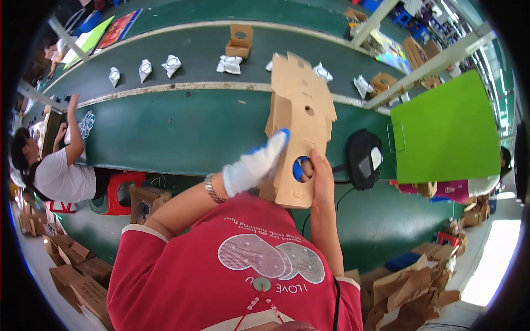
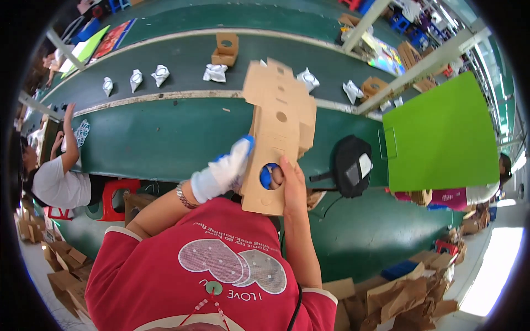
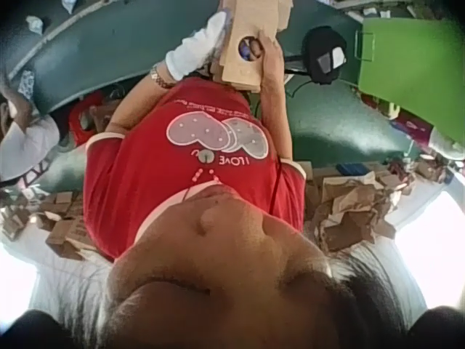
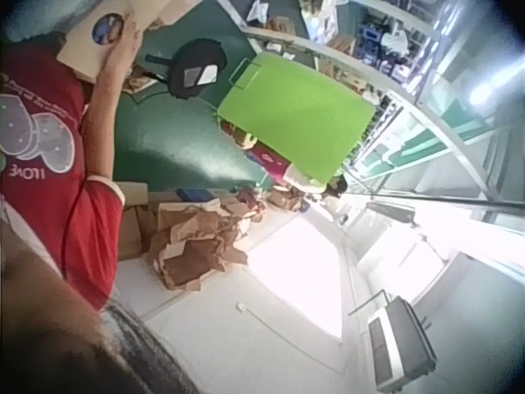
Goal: Folding and preparing cardboard packaging inserts at an assembly line station.
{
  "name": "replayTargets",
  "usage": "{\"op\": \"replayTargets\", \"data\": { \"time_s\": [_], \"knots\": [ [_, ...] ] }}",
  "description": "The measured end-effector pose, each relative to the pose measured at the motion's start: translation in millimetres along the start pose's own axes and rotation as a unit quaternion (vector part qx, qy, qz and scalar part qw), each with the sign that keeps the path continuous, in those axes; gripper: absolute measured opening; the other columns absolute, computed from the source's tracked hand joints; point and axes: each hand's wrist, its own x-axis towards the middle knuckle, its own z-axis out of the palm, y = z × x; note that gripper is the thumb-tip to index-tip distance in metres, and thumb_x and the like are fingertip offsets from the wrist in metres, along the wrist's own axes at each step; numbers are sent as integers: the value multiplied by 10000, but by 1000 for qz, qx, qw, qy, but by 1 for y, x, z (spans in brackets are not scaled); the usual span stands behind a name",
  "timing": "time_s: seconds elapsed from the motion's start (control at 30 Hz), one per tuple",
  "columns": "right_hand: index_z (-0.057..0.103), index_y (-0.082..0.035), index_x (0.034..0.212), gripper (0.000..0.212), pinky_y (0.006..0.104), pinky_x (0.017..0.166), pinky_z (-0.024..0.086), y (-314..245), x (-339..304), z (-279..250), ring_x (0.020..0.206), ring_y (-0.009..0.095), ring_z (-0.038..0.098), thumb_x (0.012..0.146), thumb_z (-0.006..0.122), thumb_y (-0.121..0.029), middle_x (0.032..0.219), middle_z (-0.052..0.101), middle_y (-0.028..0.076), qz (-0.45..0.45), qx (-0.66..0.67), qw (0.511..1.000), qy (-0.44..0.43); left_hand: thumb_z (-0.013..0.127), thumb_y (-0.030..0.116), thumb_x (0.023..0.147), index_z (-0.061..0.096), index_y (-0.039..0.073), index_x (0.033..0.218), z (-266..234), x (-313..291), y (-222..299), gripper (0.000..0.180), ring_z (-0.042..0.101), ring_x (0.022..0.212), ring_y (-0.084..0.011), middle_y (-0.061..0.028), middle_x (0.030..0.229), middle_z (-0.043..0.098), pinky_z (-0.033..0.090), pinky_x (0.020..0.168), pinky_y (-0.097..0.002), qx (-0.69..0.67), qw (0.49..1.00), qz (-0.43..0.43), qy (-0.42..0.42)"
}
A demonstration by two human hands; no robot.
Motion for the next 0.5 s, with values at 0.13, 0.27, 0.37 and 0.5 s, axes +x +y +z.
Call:
{"op": "replayTargets", "data": {
  "time_s": [0.13, 0.27, 0.37, 0.5],
  "knots": [
    [494, -92, 915, 212, 261, 468, 276, -23, -1, 24, 492, 82, 315, 1036, 496, -266, 616, 338, -38, 53, 13, 993, -109, 442, 507, 1003, 455, 59, 1390, -59, 44, 73, 592, 501, 1274, -297, -138, 1377, 532, 446, 1025, -430, -472, 853, -179, 134],
    [519, -48, 1113, 392, 309, 587, 476, -6, -1, 51, 622, 158, 538, 1045, 427, -423, 717, 543, 21, 99, -193, 933, -287, 552, 330, 979, 564, 30, 1246, -89, 39, 77, 402, 629, 1099, -263, -129, 1223, 630, 524, 948, -407, -453, 854, 8, 258],
    [438, -21, 1366, 748, 373, 743, 550, -2, 34, 38, 919, 247, 659, 994, 282, -650, 1047, 666, 125, 142, -158, 927, -308, 645, 117, 905, 645, 28, 1103, -102, 19, 71, 217, 682, 973, -231, -107, 1059, 697, 561, 871, -388, -442, 832, 39, 333],
    [305, 61, 1466, 955, 451, 947, 503, -9, 110, 41, 1247, 339, 542, 918, 410, -714, 1450, 466, 179, 64, 111, 966, -226, 650, 93, 898, 655, 34, 1064, -89, -1, 37, 176, 672, 943, -203, -79, 1001, 692, 545, 841, -359, -399, 868, -45, 293]
  ]
}}
